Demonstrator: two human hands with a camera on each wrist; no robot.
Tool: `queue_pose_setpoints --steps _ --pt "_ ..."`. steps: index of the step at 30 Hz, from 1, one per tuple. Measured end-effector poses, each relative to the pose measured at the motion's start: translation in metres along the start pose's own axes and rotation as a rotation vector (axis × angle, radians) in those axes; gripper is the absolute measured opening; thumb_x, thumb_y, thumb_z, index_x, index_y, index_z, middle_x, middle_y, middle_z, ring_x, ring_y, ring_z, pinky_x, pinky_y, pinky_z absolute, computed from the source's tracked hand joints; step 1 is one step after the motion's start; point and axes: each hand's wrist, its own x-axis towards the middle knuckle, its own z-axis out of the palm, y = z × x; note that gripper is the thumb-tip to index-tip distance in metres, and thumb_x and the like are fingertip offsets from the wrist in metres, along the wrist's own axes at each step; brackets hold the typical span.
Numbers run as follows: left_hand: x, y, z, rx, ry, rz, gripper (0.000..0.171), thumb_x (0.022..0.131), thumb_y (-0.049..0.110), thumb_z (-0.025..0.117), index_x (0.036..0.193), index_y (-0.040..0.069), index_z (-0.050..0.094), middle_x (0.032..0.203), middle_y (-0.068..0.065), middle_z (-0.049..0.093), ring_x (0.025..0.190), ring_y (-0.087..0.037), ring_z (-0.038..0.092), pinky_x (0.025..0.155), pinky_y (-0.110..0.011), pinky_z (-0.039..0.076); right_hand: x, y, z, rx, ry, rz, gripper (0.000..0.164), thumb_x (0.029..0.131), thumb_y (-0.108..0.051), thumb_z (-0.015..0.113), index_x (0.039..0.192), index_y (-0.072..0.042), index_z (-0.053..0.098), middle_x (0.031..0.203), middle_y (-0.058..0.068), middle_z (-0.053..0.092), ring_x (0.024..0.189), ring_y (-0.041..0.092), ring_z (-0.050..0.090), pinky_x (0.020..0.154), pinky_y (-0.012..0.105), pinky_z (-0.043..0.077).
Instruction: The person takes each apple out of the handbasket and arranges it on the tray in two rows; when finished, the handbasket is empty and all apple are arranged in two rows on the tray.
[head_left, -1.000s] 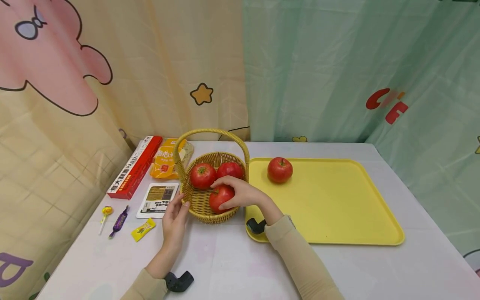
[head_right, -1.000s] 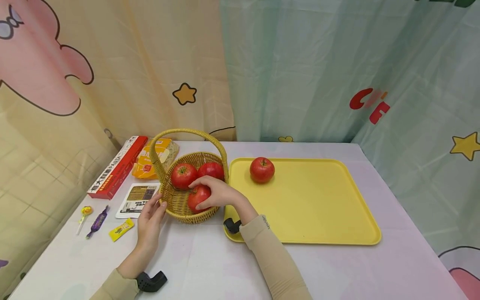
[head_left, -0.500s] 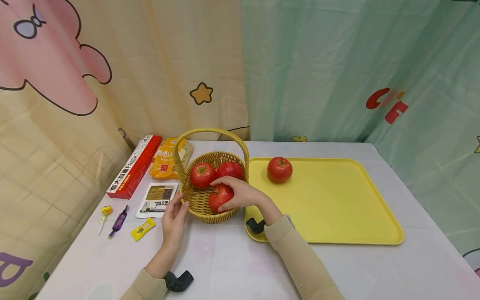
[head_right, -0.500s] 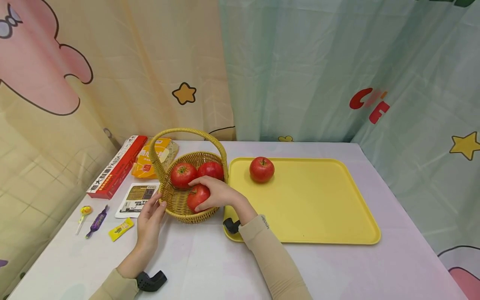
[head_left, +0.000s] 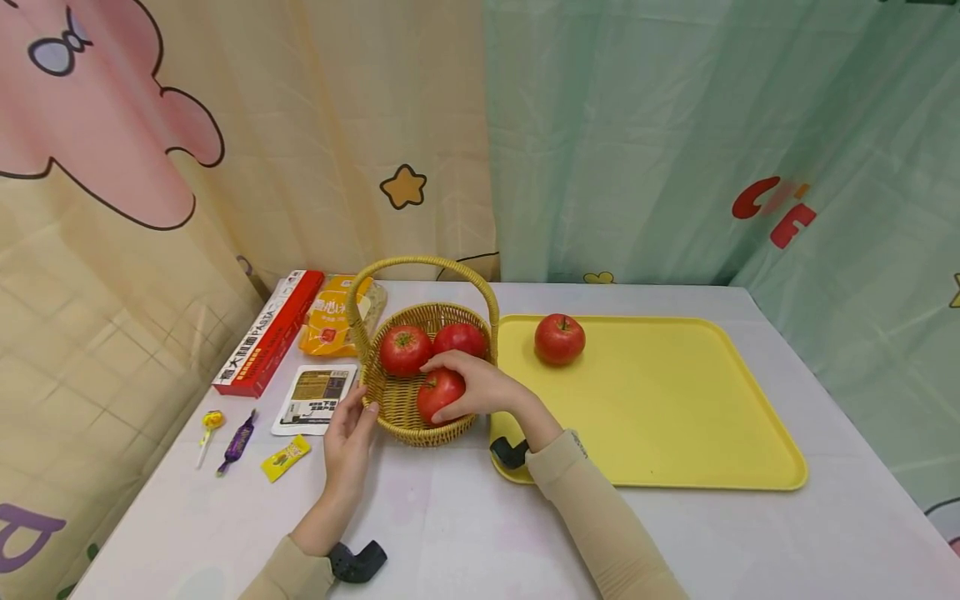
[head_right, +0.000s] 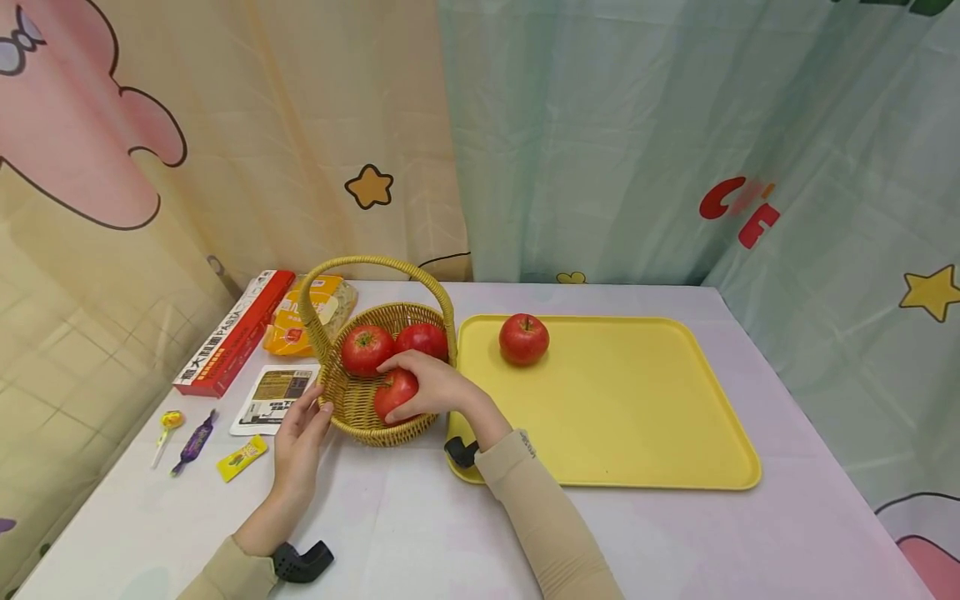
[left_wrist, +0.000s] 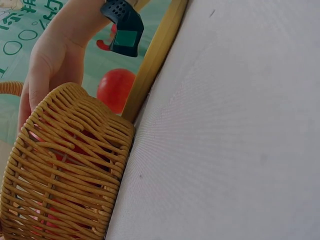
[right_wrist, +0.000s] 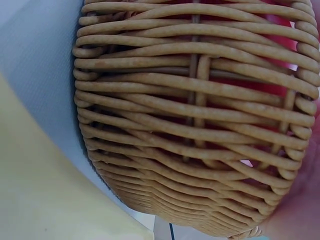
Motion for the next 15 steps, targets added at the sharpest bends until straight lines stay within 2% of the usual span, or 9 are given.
queue_pose_setpoints --steps 8,12,15 --pt "-0.0006 0.0003 0.001 -0.017 0.012 0.013 0.045 0.097 0.016 0.052 0.137 -0.001 0.039 0.152 -0.009 0.026 0.139 -0.024 0.024 0.101 -0.017 0.037 -0.0004 0.0007 0.0013 -0.054 -0.018 -0.005 0.064 0.073 -0.034 0.08 0.128 -0.016 0.054 0.131 -0.002 0.05 0.121 0.017 0.044 0.1 0.04 0.044" --pt "-0.0013 0.0011 0.0012 -0.016 0.008 0.008 0.045 0.097 0.015 0.052 0.137 -0.001 0.039 0.152 -0.008 0.026 0.139 -0.023 0.024 0.102 -0.018 0.037 -0.0004 0.0007 0.0016 -0.074 -0.028 0.016 0.067 0.072 -0.039 0.079 0.13 -0.016 0.053 0.135 0.0 0.045 0.123 0.019 0.042 0.099 0.041 0.044" --pt "-0.0012 0.0007 0.0007 -0.011 0.007 0.001 0.044 0.098 0.015 0.051 0.137 0.001 0.039 0.152 -0.006 0.026 0.139 -0.021 0.024 0.103 -0.019 0.036 -0.001 -0.0003 0.0016 -0.067 -0.022 0.037 0.067 0.072 -0.04 0.08 0.129 -0.017 0.054 0.132 -0.001 0.047 0.121 0.019 0.044 0.097 0.04 0.046"
